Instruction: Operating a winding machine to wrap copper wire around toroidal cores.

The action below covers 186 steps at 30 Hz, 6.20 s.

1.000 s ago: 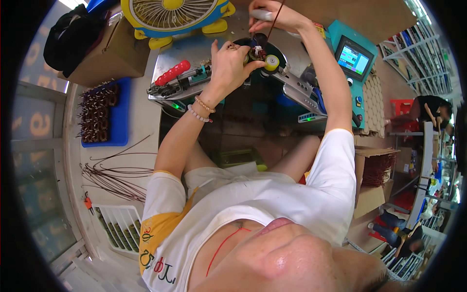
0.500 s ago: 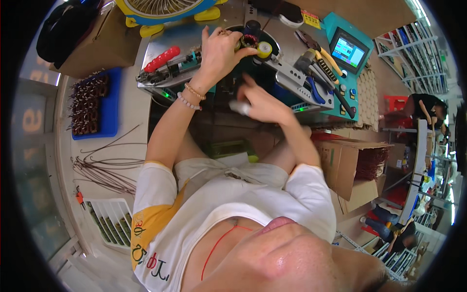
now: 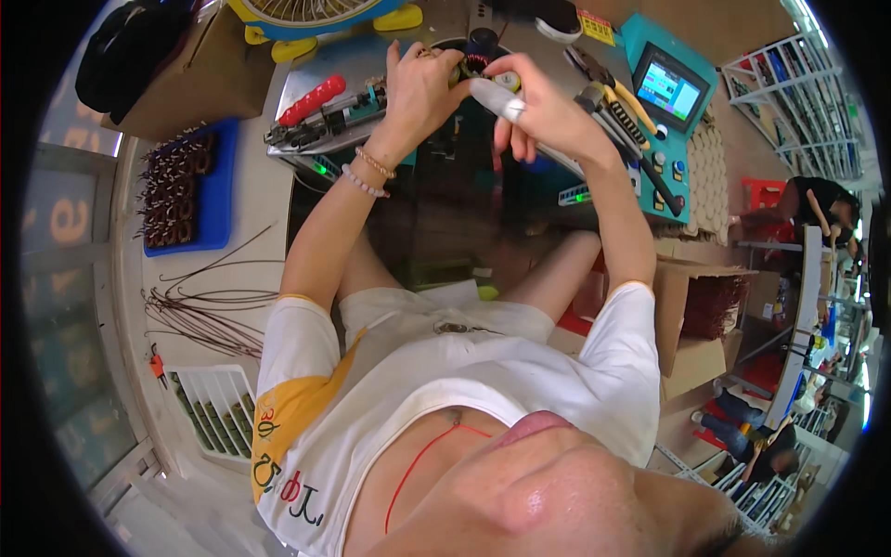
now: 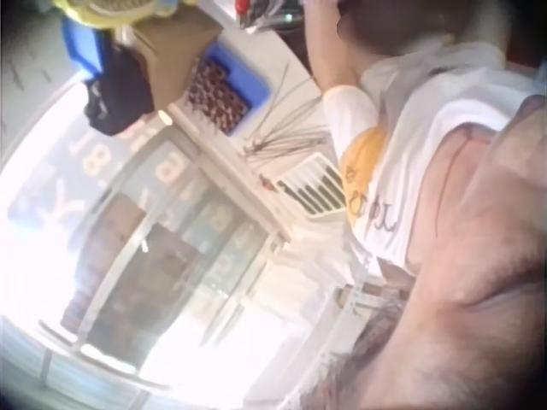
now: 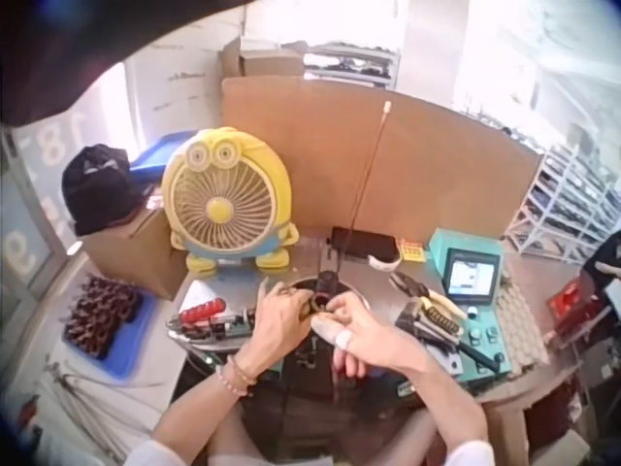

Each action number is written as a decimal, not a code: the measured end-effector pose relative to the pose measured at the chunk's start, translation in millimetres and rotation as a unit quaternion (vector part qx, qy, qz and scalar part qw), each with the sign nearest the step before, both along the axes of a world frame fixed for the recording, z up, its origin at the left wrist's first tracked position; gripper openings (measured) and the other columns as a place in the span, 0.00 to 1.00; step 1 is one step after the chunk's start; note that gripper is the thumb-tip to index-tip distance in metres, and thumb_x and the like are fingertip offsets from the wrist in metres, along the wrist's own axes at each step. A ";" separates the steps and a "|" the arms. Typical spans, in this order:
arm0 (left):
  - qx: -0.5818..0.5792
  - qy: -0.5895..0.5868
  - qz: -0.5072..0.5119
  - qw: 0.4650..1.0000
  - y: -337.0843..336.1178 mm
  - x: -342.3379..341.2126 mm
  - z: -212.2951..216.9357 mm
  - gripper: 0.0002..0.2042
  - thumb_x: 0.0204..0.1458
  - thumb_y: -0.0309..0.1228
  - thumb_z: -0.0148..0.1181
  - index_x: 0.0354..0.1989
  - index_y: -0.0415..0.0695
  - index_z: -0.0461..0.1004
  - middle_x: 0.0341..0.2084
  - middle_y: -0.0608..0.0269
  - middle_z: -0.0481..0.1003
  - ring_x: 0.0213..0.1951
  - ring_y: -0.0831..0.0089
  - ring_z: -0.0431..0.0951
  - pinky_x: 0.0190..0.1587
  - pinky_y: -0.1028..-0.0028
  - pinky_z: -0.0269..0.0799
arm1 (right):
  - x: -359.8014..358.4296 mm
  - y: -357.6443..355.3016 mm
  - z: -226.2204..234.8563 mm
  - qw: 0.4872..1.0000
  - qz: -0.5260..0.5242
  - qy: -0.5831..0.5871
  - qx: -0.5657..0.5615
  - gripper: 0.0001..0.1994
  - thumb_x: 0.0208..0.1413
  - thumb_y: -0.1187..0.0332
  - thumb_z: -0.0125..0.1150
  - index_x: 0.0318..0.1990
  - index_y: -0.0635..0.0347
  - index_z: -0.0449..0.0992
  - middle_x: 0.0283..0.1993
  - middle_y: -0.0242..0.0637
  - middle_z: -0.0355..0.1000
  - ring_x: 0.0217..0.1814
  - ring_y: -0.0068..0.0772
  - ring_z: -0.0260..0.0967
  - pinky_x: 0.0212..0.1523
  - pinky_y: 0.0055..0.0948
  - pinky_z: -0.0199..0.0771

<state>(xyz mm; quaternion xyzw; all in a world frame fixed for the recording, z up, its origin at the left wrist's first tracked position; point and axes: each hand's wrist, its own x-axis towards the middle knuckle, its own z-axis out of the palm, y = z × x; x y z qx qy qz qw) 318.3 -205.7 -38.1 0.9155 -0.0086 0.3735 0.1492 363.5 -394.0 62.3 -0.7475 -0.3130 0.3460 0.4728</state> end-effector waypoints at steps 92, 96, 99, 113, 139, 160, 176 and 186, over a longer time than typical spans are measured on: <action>-0.555 0.095 -0.116 0.818 -109.2 -94.5 -31.5 0.26 0.51 0.24 0.58 0.59 0.33 0.59 0.34 0.55 0.72 0.38 0.65 0.74 0.46 0.68 0.71 | 63.1 27.3 -3.2 0.858 0.038 -0.511 0.030 0.09 0.58 0.65 0.59 0.45 0.52 0.78 0.62 0.35 0.64 0.61 0.43 0.66 0.62 0.41 0.63; -0.806 0.144 -0.215 0.532 -85.6 -100.3 36.4 0.29 0.54 0.27 0.59 0.62 0.28 0.56 0.42 0.62 0.70 0.43 0.76 0.70 0.51 0.76 0.66 | 145.2 35.9 -34.1 0.920 0.118 -0.373 0.016 0.12 0.62 0.62 0.58 0.51 0.45 0.79 0.68 0.40 0.57 0.74 0.43 0.51 0.71 0.38 0.53; -0.777 0.137 -0.198 0.582 -88.1 -108.2 25.7 0.23 0.56 0.24 0.56 0.60 0.31 0.61 0.44 0.60 0.74 0.48 0.75 0.72 0.56 0.75 0.66 | 141.4 40.6 -35.0 0.924 0.151 -0.350 0.016 0.15 0.63 0.59 0.58 0.56 0.43 0.78 0.75 0.40 0.51 0.81 0.44 0.38 0.75 0.37 0.45; -0.497 0.100 -0.093 0.857 -51.7 -39.5 -121.1 0.28 0.61 0.32 0.54 0.69 0.38 0.57 0.65 0.42 0.61 0.67 0.49 0.59 0.64 0.64 0.60 | 103.3 -2.5 68.9 0.849 0.228 -0.454 -0.143 0.32 0.54 0.57 0.69 0.65 0.56 0.67 0.66 0.41 0.66 0.68 0.41 0.63 0.68 0.35 0.61; -0.827 0.086 -0.240 0.502 -91.8 -108.0 -33.8 0.13 0.68 0.31 0.43 0.53 0.37 0.69 0.44 0.60 0.76 0.49 0.73 0.75 0.58 0.73 0.65 | 154.8 98.8 -11.3 0.900 0.250 -0.334 -0.126 0.27 0.60 0.52 0.64 0.66 0.43 0.69 0.57 0.46 0.72 0.60 0.40 0.69 0.63 0.31 0.63; -0.591 0.340 -0.193 0.706 -49.5 -89.8 55.2 0.16 0.68 0.39 0.48 0.41 0.37 0.73 0.18 0.69 0.72 0.18 0.81 0.70 0.25 0.77 0.69 | -10.9 -74.4 25.2 0.869 0.191 -0.447 -0.092 0.15 0.58 0.65 0.62 0.50 0.60 0.76 0.43 0.46 0.75 0.47 0.49 0.74 0.49 0.42 0.73; -0.614 -0.140 -0.196 0.752 131.0 -132.3 87.6 0.25 0.66 0.40 0.54 0.13 0.46 0.65 0.11 0.71 0.62 0.14 0.80 0.56 0.21 0.76 0.53 | 27.5 18.9 -55.8 0.752 0.019 -0.642 -0.147 0.24 0.42 0.74 0.65 0.51 0.50 0.73 0.47 0.45 0.68 0.53 0.50 0.70 0.55 0.48 0.63; -0.211 -0.056 -0.183 0.958 -4.5 -131.7 69.9 0.19 0.59 0.28 0.58 0.58 0.37 0.69 0.52 0.49 0.73 0.55 0.58 0.73 0.60 0.65 0.65 | -75.3 -22.4 14.1 0.718 0.128 -0.682 0.041 0.17 0.43 0.71 0.65 0.44 0.50 0.74 0.45 0.35 0.70 0.53 0.39 0.69 0.60 0.45 0.63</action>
